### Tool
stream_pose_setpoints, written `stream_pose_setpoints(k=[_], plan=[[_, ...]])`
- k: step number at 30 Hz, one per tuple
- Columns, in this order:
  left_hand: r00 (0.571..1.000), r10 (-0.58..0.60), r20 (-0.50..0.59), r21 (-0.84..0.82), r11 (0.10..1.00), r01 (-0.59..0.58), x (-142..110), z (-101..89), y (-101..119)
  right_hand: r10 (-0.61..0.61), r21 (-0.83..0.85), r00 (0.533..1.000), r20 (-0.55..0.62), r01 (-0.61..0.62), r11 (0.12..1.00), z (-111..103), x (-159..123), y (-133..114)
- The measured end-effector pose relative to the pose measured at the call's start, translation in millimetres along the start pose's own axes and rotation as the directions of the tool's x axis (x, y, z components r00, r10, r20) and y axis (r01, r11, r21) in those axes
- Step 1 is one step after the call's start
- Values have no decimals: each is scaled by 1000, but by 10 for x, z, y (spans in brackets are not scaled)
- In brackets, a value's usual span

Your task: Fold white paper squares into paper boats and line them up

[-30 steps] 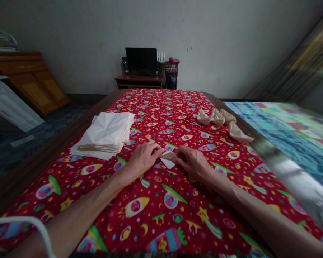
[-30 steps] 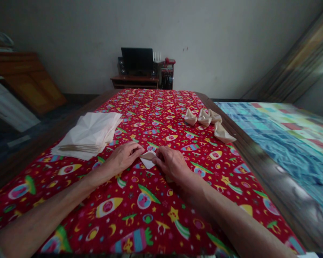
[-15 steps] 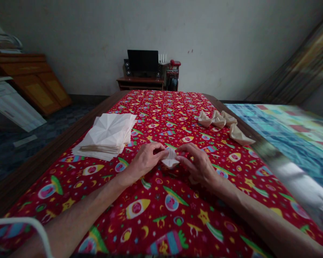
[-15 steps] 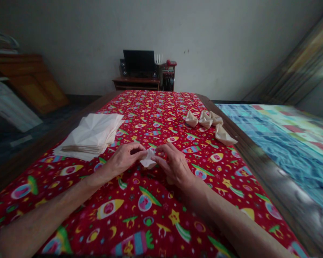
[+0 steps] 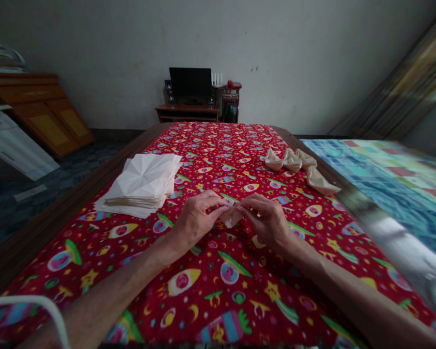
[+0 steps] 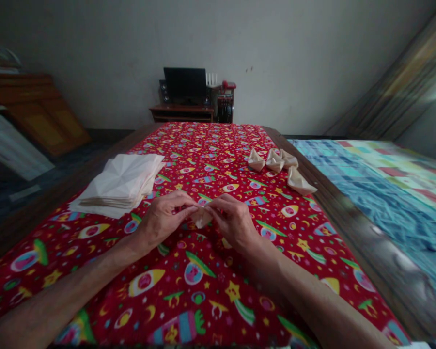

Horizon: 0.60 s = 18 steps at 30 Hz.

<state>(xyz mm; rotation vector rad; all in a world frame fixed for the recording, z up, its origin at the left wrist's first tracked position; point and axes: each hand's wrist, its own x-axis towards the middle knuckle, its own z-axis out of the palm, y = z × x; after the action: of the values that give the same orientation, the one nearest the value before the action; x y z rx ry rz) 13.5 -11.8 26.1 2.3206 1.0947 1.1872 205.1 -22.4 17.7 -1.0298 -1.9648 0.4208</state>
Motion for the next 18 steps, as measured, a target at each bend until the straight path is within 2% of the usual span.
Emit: stream_pose_setpoints(k=[5,8,11,14,18], plan=[[991,-118,-68,-30,993,117,32,-53,-120,198,50,978,-61,-195,980,-20,51,88],[985,-154,-79,-2,988,155,41,-94,-204,271,81,958,-94,-264,961,-36,80,176],[979,-178,-94,36,983,182,45,-120,-272,304,62,946,-114,-298,952,-61,97,260],[980,-176,-96,94,978,185,44,-128,-326,292,-26,951,-103,-296,955,-89,106,306],[985,-170,-8,210,963,168,25,-104,-417,275,-179,960,-53,-281,943,-109,110,313]])
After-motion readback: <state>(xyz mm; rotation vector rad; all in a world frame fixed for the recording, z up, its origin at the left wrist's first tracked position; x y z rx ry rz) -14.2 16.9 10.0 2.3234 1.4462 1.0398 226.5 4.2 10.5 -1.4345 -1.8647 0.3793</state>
